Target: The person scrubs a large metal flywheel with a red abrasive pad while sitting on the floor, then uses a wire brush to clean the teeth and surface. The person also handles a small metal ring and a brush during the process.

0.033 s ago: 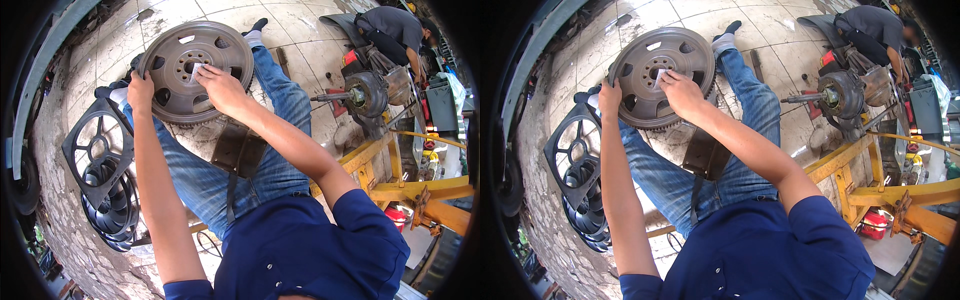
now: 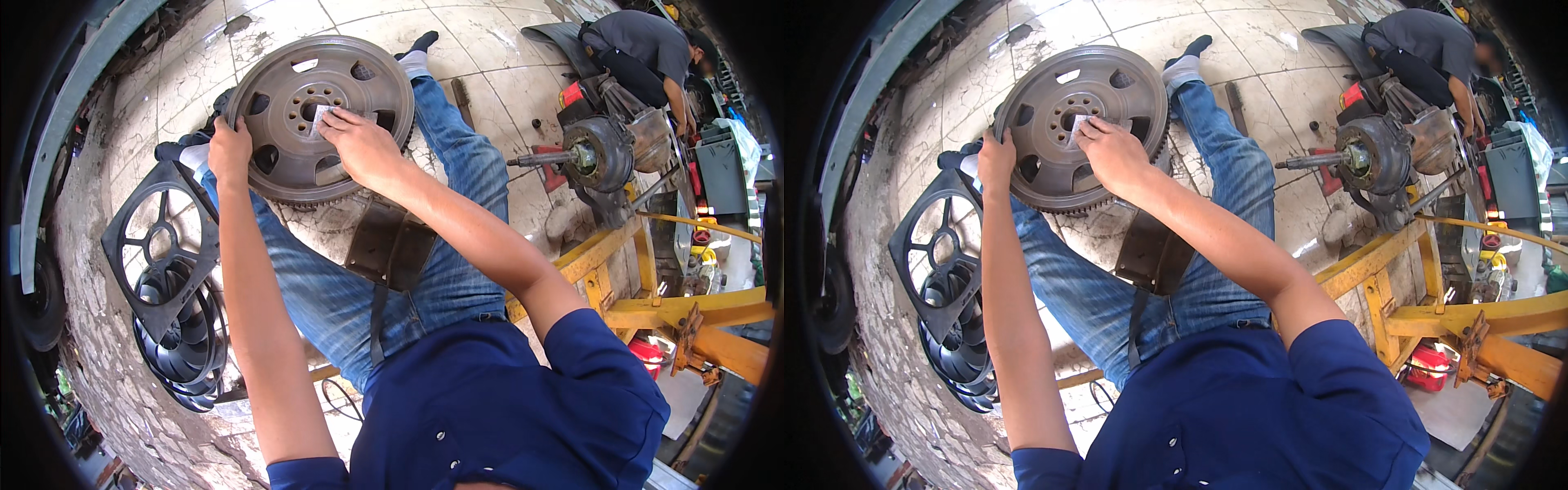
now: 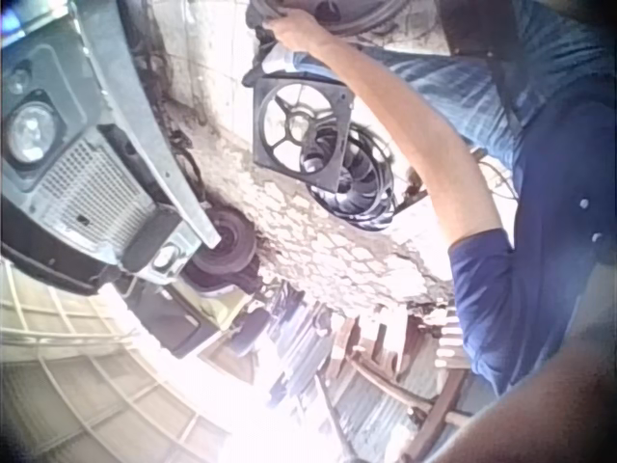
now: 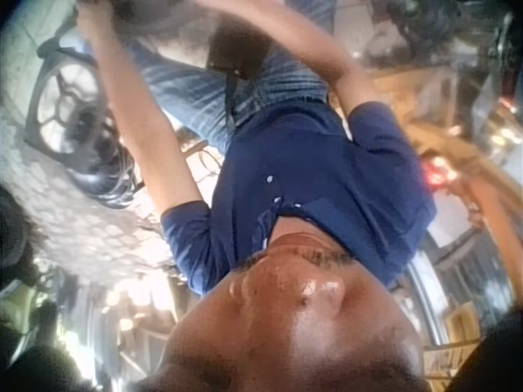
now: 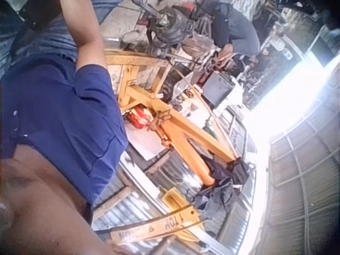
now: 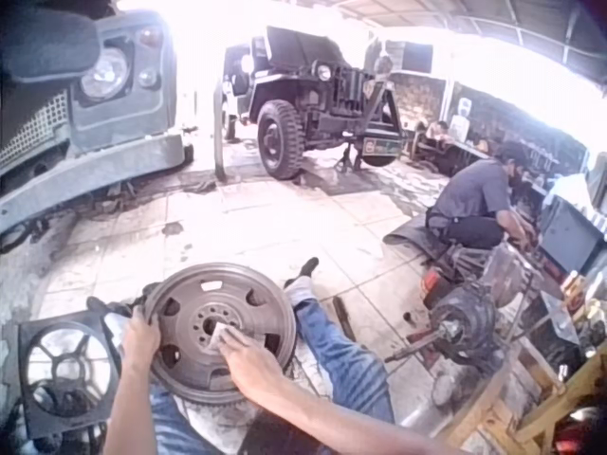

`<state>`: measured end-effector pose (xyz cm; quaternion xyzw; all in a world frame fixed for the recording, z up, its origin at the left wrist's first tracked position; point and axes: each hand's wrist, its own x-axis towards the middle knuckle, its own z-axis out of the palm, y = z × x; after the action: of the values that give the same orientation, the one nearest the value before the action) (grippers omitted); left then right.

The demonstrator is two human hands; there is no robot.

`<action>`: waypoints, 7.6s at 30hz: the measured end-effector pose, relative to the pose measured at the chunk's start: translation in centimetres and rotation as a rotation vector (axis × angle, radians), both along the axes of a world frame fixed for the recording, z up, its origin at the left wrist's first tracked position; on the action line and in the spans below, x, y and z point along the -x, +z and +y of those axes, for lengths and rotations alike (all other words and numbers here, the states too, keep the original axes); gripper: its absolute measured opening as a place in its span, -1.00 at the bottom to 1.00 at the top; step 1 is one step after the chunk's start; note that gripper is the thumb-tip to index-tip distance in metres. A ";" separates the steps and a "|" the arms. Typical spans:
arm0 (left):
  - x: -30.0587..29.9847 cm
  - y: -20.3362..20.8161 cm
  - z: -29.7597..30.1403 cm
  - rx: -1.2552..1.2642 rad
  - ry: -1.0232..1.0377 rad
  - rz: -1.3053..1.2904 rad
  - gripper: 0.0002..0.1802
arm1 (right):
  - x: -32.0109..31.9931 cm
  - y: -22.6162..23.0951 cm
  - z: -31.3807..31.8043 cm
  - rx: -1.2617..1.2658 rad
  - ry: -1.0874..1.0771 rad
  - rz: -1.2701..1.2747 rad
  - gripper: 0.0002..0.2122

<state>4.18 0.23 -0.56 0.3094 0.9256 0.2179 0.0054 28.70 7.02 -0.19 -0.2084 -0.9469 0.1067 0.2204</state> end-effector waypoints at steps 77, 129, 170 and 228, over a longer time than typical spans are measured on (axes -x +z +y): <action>0.6 -0.1 0.4 -0.058 -0.013 -0.025 -0.44 | 2.2 2.1 2.7 -0.030 -0.103 -0.181 -0.62; 0.5 -0.9 0.5 -0.199 -0.034 0.015 -0.52 | 2.8 1.7 1.9 -0.031 -0.147 -0.264 -0.58; -0.5 0.1 0.3 -0.162 0.027 -0.058 -0.51 | -0.2 2.6 2.2 0.080 -0.045 -0.254 -0.50; -0.4 0.0 0.1 -0.161 0.034 -0.067 -0.51 | 0.0 2.3 0.7 -0.031 0.149 -0.290 -0.58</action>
<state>4.63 0.37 -0.59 0.2859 0.9094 0.3019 0.0076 28.71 7.72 2.08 -0.1476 -0.9831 0.0770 0.0763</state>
